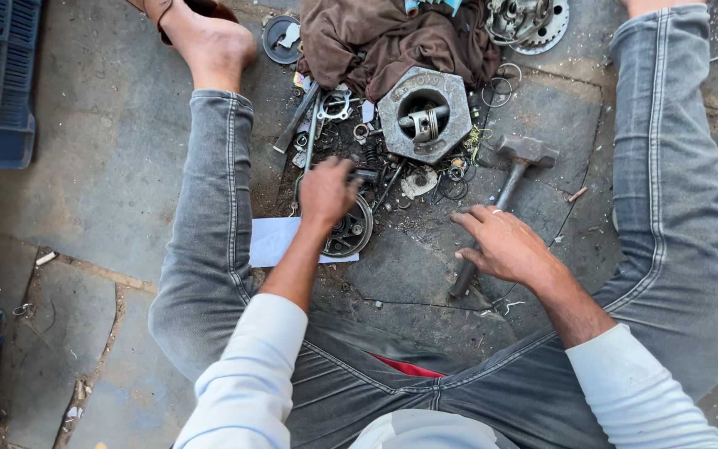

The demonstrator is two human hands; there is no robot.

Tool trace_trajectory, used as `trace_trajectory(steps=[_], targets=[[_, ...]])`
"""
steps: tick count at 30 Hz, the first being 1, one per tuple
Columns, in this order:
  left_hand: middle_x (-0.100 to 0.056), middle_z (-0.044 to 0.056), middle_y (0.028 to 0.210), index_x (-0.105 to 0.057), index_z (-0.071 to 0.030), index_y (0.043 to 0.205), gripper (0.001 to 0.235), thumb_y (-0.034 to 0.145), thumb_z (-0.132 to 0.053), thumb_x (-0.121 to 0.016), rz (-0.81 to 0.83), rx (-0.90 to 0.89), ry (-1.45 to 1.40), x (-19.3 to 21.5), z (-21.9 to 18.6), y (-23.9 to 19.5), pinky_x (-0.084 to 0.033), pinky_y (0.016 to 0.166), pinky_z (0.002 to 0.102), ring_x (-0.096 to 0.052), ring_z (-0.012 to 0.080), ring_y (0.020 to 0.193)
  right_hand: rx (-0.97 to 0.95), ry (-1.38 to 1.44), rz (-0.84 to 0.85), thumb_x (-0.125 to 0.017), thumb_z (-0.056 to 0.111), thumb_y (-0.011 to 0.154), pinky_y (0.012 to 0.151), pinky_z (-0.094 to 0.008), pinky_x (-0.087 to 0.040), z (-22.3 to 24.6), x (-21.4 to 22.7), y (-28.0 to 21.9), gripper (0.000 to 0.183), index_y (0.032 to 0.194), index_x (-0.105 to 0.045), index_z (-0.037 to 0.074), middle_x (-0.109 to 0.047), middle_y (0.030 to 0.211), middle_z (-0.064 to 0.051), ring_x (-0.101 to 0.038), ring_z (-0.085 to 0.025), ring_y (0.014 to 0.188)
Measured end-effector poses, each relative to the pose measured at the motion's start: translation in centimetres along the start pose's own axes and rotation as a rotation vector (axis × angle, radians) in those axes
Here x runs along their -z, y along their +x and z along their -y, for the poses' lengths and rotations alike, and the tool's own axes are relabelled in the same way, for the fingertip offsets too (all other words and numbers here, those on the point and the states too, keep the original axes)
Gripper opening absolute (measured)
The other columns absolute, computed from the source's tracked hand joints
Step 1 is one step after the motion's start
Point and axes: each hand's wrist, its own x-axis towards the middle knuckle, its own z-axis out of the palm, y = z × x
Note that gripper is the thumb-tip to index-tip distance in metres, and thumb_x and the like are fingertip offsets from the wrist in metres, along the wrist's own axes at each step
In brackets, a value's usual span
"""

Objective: The person sits on the ground and removes piston rings from a piston by hand. They then place the piston on a metal block and use a hammer and punch to drive out the wrist pin, separating the piston from the connecting rod.

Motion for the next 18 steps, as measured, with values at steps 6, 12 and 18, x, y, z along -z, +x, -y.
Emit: trace_trajectory(steps=[6, 12, 18], targets=[[-0.060, 0.011, 0.102, -0.072, -0.009, 0.112, 0.038, 0.084, -0.032, -0.081, -0.032, -0.206, 0.132, -3.6, -1.4, 0.6, -0.049, 0.076, 0.041, -0.058, 0.0236, 0.092, -0.026, 0.007, 0.025, -0.079, 0.034, 0.081, 0.099, -0.046, -0.051, 0.4, 0.1, 0.1, 0.067, 0.139, -0.054, 0.009, -0.062, 0.127, -0.011, -0.061, -0.034, 0.117], [-0.056, 0.012, 0.105, -0.073, -0.007, 0.102, 0.032, 0.088, -0.035, -0.078, -0.062, -0.293, 0.150, -4.4, -3.7, 0.1, -0.046, 0.081, 0.042, -0.053, 0.0264, 0.100, -0.028, -0.038, 0.047, -0.079, 0.036, 0.082, 0.098, -0.046, -0.051, 0.3, -0.3, 0.7, 0.068, 0.139, -0.054, 0.009, -0.062, 0.127, -0.012, -0.061, -0.034, 0.117], [-0.056, 0.013, 0.106, -0.073, -0.006, 0.093, 0.025, 0.080, -0.027, -0.072, -0.137, -0.261, 0.228, -5.0, -5.8, 0.0, -0.044, 0.083, 0.046, -0.052, 0.0296, 0.104, -0.048, 0.002, 0.027, -0.079, 0.032, 0.081, 0.096, -0.047, -0.052, 0.0, -1.2, 1.1, 0.067, 0.139, -0.055, 0.010, -0.062, 0.128, -0.013, -0.062, -0.036, 0.116]])
